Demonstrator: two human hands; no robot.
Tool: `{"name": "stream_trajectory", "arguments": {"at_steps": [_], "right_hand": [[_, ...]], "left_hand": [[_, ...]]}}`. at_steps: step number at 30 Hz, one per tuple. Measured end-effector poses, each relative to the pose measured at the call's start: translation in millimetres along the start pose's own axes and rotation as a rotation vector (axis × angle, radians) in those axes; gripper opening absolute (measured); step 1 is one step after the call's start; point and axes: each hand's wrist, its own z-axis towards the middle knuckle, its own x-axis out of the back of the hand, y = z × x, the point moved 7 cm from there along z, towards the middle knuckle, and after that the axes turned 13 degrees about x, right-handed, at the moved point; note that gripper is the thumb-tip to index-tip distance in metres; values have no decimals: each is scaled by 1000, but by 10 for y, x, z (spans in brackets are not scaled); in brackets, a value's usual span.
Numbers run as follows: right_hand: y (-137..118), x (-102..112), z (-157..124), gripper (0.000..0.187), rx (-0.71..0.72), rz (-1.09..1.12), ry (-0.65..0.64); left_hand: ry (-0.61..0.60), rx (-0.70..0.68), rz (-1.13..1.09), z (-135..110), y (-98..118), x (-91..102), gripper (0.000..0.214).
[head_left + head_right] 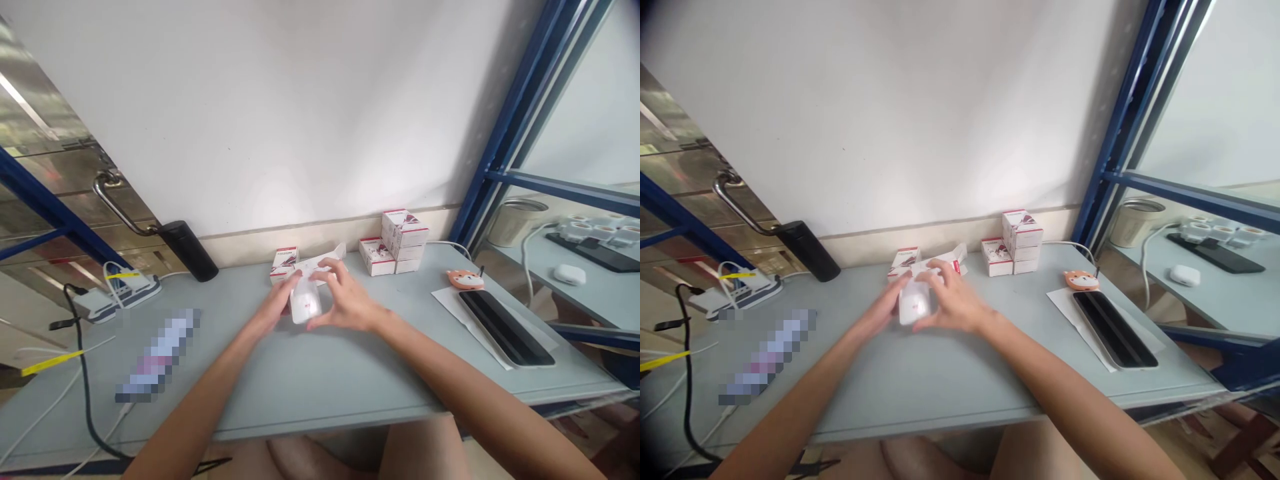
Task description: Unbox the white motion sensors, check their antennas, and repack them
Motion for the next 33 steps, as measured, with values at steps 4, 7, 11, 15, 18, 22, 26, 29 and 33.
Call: {"name": "stream_trajectory", "arguments": {"at_steps": [4, 7, 11, 15, 18, 22, 26, 29, 33], "right_hand": [[-10, -146, -20, 106, 157, -147, -177], [160, 4, -14, 93, 62, -240, -148], [468, 500, -57, 82, -200, -377, 167], [721, 806, -241, 72, -478, -567, 375], [799, 794, -286, 69, -515, -633, 346], [795, 735, -275, 75, -546, -531, 340], [653, 680, -183, 83, -521, -335, 328], [499, 621, -85, 79, -419, -290, 241], [308, 568, 5, 79, -255, -269, 159]], "left_hand": [[-59, -103, 272, -94, 233, -199, 34], [-81, -211, 411, -76, 512, -302, 34], [20, -383, 535, 59, 796, -341, 48], [169, -488, 691, 239, 700, -370, 63], [215, -509, 776, 305, 511, -344, 54], [258, -571, 799, 193, 369, -217, 54], [216, -613, 744, 13, 204, -176, 53], [153, -504, 463, -32, 33, -149, 58], [120, -449, 299, -66, -66, -189, 60]]}}
